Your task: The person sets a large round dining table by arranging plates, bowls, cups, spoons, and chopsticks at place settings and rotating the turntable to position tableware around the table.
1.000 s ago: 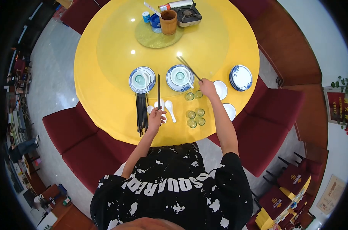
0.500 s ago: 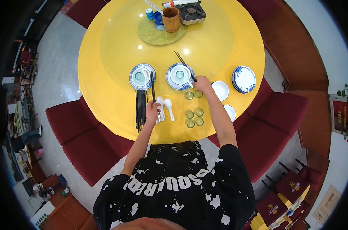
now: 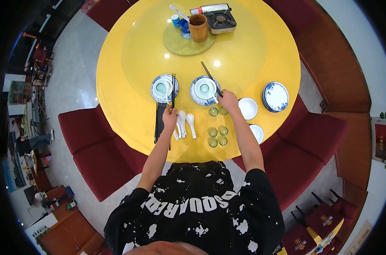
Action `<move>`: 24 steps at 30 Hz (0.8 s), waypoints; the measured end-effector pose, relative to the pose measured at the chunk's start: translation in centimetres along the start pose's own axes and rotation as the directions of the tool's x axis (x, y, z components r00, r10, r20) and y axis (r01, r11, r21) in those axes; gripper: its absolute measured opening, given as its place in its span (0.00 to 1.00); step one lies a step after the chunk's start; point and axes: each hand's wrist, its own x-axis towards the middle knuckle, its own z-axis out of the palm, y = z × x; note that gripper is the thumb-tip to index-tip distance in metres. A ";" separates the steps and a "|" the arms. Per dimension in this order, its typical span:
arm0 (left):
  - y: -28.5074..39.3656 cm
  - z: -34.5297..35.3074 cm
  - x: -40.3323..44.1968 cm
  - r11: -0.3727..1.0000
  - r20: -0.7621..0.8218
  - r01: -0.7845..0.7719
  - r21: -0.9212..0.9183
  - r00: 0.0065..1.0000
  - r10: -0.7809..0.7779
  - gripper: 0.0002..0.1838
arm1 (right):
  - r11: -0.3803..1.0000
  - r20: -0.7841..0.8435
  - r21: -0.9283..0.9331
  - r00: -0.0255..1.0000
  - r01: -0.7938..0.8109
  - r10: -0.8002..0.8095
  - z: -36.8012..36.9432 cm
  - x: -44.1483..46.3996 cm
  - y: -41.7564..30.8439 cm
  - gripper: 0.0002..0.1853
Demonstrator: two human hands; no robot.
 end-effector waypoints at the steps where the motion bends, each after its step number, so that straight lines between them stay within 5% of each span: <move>1: -0.5 0.1 0.6 0.998 -0.022 0.004 -0.063 1.000 -0.005 0.26 | 1.000 -0.062 -0.021 0.998 0.015 -0.017 -0.2 -0.4 -0.2 0.21; 5: 0.2 0.4 2.3 0.965 -0.072 0.057 -0.256 0.994 -0.078 0.25 | 0.991 -0.387 0.055 0.918 0.121 -0.091 -2.0 -3.7 -1.7 0.19; 8: 1.3 0.0 2.6 0.916 -0.029 0.152 -0.372 0.984 -0.175 0.21 | 0.970 -0.477 0.191 0.878 0.149 -0.041 -2.1 -7.3 -2.3 0.15; 19: 1.4 -0.7 3.5 0.767 -0.002 0.132 -0.628 0.985 -0.172 0.04 | 0.843 -0.202 0.531 0.979 0.087 0.026 3.3 -19.7 -6.9 0.10; 22: 0.9 -0.7 3.8 0.766 -0.082 0.073 -0.638 0.983 -0.162 0.08 | 0.824 -0.180 0.562 0.983 0.077 0.031 3.6 -20.5 -7.4 0.10; 24: 0.2 -1.2 4.3 0.650 -0.083 0.050 -0.758 0.981 -0.173 0.13 | 0.835 -0.176 0.549 0.983 0.049 0.058 3.6 -20.7 -7.6 0.10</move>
